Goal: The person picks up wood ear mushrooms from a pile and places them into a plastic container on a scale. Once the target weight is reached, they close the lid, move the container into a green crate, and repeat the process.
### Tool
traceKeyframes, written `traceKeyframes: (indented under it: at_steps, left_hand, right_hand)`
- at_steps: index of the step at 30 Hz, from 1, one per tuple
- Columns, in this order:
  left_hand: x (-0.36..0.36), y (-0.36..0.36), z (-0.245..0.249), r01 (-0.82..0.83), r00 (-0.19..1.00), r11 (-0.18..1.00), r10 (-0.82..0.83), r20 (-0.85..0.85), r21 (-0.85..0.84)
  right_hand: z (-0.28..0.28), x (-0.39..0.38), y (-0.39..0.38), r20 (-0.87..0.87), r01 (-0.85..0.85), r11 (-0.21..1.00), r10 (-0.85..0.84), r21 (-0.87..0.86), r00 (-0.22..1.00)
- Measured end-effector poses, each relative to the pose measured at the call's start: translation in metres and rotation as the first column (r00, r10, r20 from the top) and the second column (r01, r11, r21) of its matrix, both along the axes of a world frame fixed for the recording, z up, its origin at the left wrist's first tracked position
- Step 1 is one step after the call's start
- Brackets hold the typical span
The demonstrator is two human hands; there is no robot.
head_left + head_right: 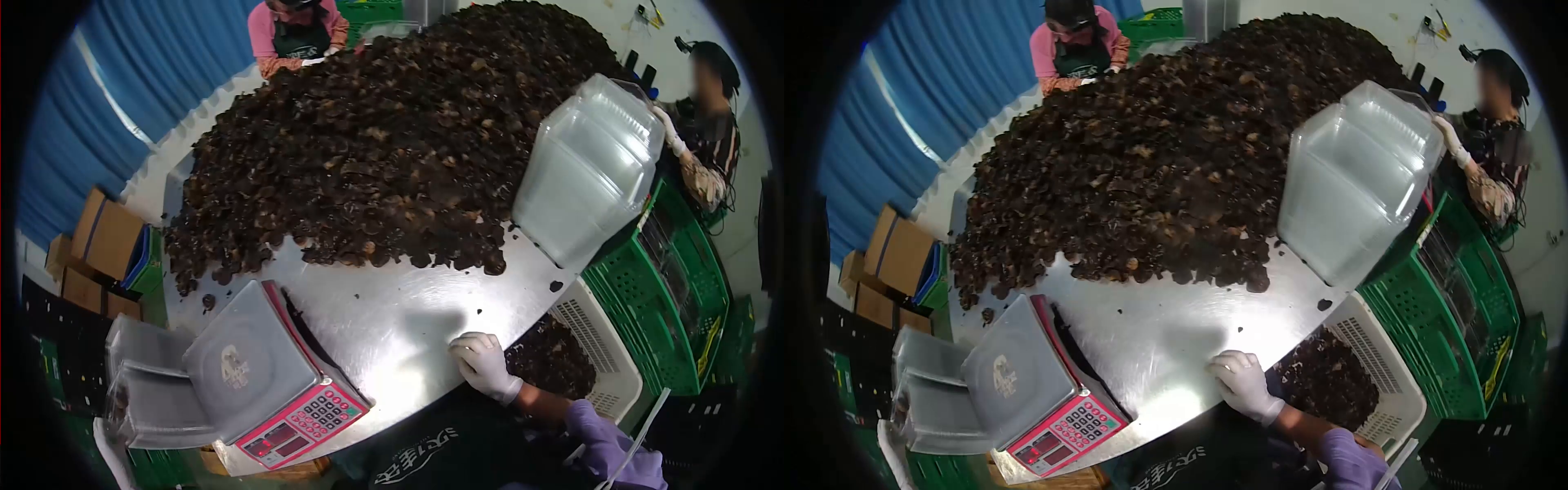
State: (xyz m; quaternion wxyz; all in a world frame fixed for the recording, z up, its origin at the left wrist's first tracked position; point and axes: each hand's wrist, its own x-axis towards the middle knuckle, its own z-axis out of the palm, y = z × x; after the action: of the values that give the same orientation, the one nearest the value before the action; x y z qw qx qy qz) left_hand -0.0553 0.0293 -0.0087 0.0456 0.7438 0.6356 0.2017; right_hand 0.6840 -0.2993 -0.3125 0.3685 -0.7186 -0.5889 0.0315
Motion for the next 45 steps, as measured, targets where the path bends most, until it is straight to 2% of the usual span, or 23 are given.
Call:
traceKeyframes:
  at_steps: [2,4,5,6,8,12,14,16,18,20,22,24,26,28,30,32,33,34,37,39,41,44,45]
  left_hand:
    - [0.098,-0.045,0.031,0.034,0.998,0.999,-0.035,0.056,0.015]
    - [0.174,-0.067,0.048,0.146,0.973,0.960,-0.095,-0.212,0.240]
    - [0.208,-0.075,0.048,0.110,0.990,0.940,-0.076,-0.117,0.323]
    - [0.217,-0.075,0.055,0.094,0.961,0.936,0.003,-0.276,0.339]
    - [0.256,-0.081,0.051,0.114,0.990,0.935,-0.134,0.036,0.335]
    - [0.297,-0.091,0.031,0.136,0.977,0.938,-0.073,-0.202,0.318]
    - [0.330,-0.104,0.012,0.196,0.977,0.950,-0.209,0.030,0.241]
    - [0.334,-0.081,-0.049,-0.103,0.817,0.970,-0.044,0.576,0.220]
    - [0.356,-0.101,-0.082,0.160,0.975,0.931,-0.201,0.092,0.328]
    - [0.355,-0.112,-0.103,0.388,0.922,0.867,-0.359,-0.149,0.312]
    - [0.377,-0.125,-0.118,0.407,0.893,0.842,-0.285,-0.347,0.354]
    - [0.379,-0.135,-0.127,0.369,0.879,0.906,-0.268,-0.395,0.207]
    - [0.394,-0.141,-0.135,0.318,0.902,0.936,-0.249,-0.352,0.153]
    - [0.435,-0.163,-0.131,0.202,0.970,0.955,-0.163,-0.183,0.219]
    - [0.444,-0.180,-0.155,0.320,0.942,0.924,-0.335,0.036,0.209]
    - [0.481,-0.198,-0.167,0.456,0.888,0.870,-0.459,-0.029,0.188]
    - [0.499,-0.204,-0.180,0.522,0.840,0.836,-0.538,0.068,0.169]
    - [0.525,-0.198,-0.171,0.565,0.819,0.804,-0.519,0.244,-0.186]
    - [0.565,-0.198,-0.213,0.575,0.791,0.814,-0.528,0.308,-0.082]
    - [0.578,-0.191,-0.238,0.544,0.801,0.829,-0.466,0.376,-0.132]
    - [0.591,-0.179,-0.278,0.381,0.835,0.860,-0.163,0.525,-0.340]
    - [0.605,-0.173,-0.308,0.297,0.907,0.930,-0.204,0.369,-0.216]
    - [0.609,-0.174,-0.314,0.299,0.913,0.937,-0.227,0.339,-0.178]
  right_hand:
    - [-0.013,0.018,-0.005,0.070,0.115,0.989,-0.109,-0.097,0.992]
    - [0.019,0.038,-0.006,0.181,0.319,0.948,-0.313,-0.005,0.932]
    - [0.025,0.051,-0.006,0.201,0.431,0.903,-0.422,-0.001,0.884]
    - [0.029,0.064,-0.007,0.220,0.536,0.844,-0.524,0.006,0.823]
    - [0.024,0.094,-0.017,0.319,0.626,0.780,-0.592,-0.002,0.740]
    - [0.014,0.129,-0.045,0.423,0.600,0.796,-0.517,-0.084,0.745]
    - [0.019,0.127,-0.058,0.427,0.590,0.804,-0.512,-0.065,0.745]
    - [0.006,0.139,-0.081,0.360,0.535,0.840,-0.472,-0.095,0.805]
    - [0.012,0.146,-0.104,0.387,0.587,0.781,-0.485,-0.211,0.784]
    - [0.033,0.144,-0.118,0.486,0.638,0.746,-0.493,-0.192,0.722]
    - [0.049,0.140,-0.111,0.501,0.663,0.746,-0.550,-0.067,0.669]
    - [0.057,0.131,-0.084,0.481,0.631,0.774,-0.533,-0.054,0.695]
    - [0.069,0.113,-0.033,0.384,0.442,0.896,-0.391,-0.050,0.836]
    - [0.071,0.101,0.031,0.322,0.250,0.966,-0.258,0.064,0.911]
    - [0.080,0.104,0.099,0.292,0.113,0.980,-0.158,0.165,0.943]
    - [0.091,0.119,0.176,0.326,0.064,0.963,-0.151,0.262,0.933]
    - [0.091,0.130,0.213,0.275,0.118,0.967,-0.180,0.226,0.944]
    - [0.088,0.141,0.248,0.224,0.169,0.968,-0.209,0.185,0.952]
    - [0.077,0.156,0.315,0.144,0.159,0.947,-0.123,-0.279,0.982]
    - [0.079,0.120,0.304,0.344,0.099,0.941,0.020,-0.325,0.939]
    - [0.079,0.093,0.286,0.389,0.010,0.940,0.131,-0.341,0.912]
    - [0.071,0.058,0.240,0.435,-0.098,0.917,0.275,-0.387,0.858]
    - [0.058,0.047,0.223,0.458,-0.135,0.945,0.265,-0.297,0.849]
